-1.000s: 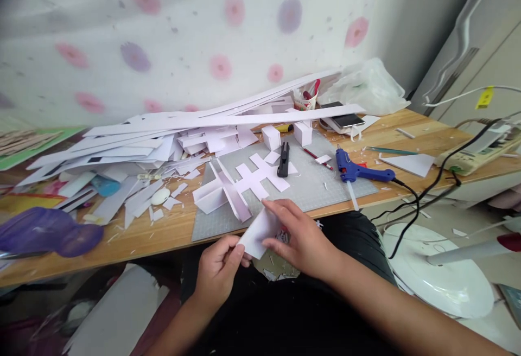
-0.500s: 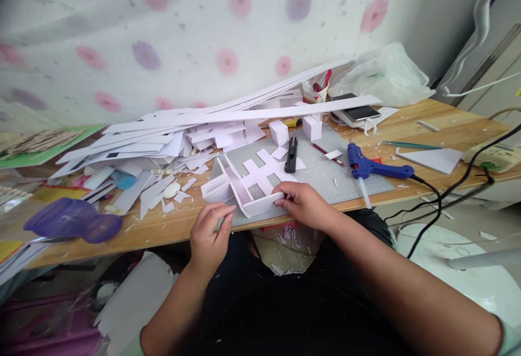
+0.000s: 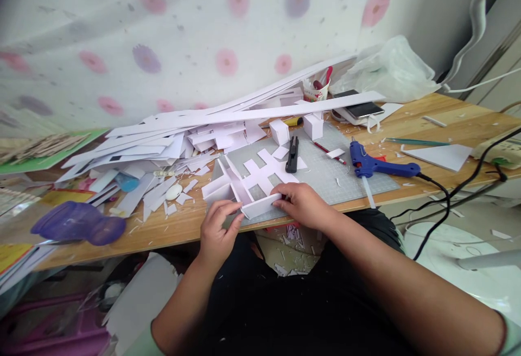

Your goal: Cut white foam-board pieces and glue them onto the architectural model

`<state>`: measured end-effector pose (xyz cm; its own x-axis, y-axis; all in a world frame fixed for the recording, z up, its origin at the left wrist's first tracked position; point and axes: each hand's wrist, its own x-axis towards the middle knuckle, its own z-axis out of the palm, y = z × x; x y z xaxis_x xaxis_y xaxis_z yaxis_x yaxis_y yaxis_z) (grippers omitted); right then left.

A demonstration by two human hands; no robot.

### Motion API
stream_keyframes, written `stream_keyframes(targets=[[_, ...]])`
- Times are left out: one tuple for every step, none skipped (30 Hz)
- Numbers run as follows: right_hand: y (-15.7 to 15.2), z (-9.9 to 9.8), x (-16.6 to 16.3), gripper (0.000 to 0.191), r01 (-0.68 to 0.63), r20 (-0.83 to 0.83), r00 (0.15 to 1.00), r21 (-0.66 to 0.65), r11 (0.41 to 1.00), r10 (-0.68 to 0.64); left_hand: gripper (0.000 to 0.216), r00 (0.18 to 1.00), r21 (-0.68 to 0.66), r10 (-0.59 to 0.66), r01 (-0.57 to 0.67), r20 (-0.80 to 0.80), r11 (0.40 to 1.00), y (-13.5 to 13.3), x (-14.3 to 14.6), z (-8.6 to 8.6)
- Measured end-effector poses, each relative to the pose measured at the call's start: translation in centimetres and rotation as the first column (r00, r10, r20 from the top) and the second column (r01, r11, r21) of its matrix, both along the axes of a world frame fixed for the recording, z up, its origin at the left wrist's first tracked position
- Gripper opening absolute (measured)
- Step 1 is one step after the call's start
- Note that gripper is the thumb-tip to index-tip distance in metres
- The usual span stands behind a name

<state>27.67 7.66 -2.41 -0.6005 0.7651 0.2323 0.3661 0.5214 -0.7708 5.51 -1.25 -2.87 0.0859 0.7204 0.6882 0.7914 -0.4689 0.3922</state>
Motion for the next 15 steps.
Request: stream_keyframes(targets=[[0.02,0.09,0.01,0.015,-0.003,0.009,1.000,0.010,1.000,0.002,0.018,1.000,-0.008,-0.003,0.003,-0.001,1.000,0.04,-0.01,0.03],[0.04,0.17,0.02,0.015,-0.007,0.021,1.000,0.021,1.000,0.007,0.018,1.000,-0.017,-0.007,0.007,0.000,1.000,0.08,-0.01,0.06],[0.07,0.26,0.05,0.015,-0.013,0.034,0.999,0.032,0.999,0.012,0.018,1.000,-0.027,-0.011,0.011,0.001,1.000,0.14,0.00,0.11],[0.12,0.34,0.08,0.016,-0.020,0.047,0.999,0.043,0.999,0.018,0.018,1.000,-0.035,-0.016,0.016,0.002,0.999,0.19,0.01,0.14],[0.17,0.41,0.11,0.016,-0.027,0.059,0.998,0.053,0.998,0.024,0.017,1.000,-0.040,-0.021,0.021,0.005,0.999,0.25,0.04,0.17],[0.22,0.48,0.14,0.016,-0.032,0.070,0.997,0.060,0.998,0.028,0.017,1.000,-0.040,-0.026,0.026,0.009,0.999,0.30,0.07,0.17],[0.27,0.53,0.16,0.016,-0.034,0.079,0.996,0.065,0.997,0.029,0.017,0.999,-0.038,-0.032,0.032,0.012,0.999,0.36,0.10,0.15],[0.31,0.57,0.16,0.016,-0.033,0.086,0.996,0.066,0.997,0.028,0.017,0.999,-0.033,-0.038,0.038,0.015,0.999,0.40,0.13,0.12],[0.36,0.61,0.16,0.015,-0.031,0.093,0.995,0.064,0.997,0.025,0.017,0.999,-0.028,-0.045,0.045,0.018,0.999,0.44,0.15,0.08],[0.39,0.64,0.15,0.015,-0.028,0.099,0.995,0.058,0.998,0.022,0.017,0.999,-0.026,-0.051,0.052,0.019,0.998,0.47,0.16,0.05],[0.42,0.67,0.14,0.015,-0.025,0.106,0.994,0.051,0.998,0.019,0.018,0.998,-0.027,-0.057,0.057,0.018,0.998,0.50,0.16,0.03],[0.43,0.71,0.13,0.015,-0.023,0.114,0.993,0.045,0.999,0.017,0.018,0.998,-0.033,-0.064,0.064,0.015,0.997,0.53,0.14,0.03],[0.44,0.76,0.11,0.015,-0.020,0.121,0.993,0.042,0.999,0.015,0.018,0.997,-0.041,-0.072,0.073,0.006,0.997,0.56,0.11,0.05],[0.44,0.81,0.10,0.016,-0.019,0.127,0.992,0.039,0.999,0.014,0.019,0.997,-0.053,-0.082,0.082,-0.006,0.995,0.59,0.06,0.08],[0.44,0.86,0.08,0.016,-0.016,0.129,0.992,0.036,0.999,0.012,0.020,0.995,-0.066,-0.095,0.093,-0.022,0.993,0.64,-0.01,0.12]])
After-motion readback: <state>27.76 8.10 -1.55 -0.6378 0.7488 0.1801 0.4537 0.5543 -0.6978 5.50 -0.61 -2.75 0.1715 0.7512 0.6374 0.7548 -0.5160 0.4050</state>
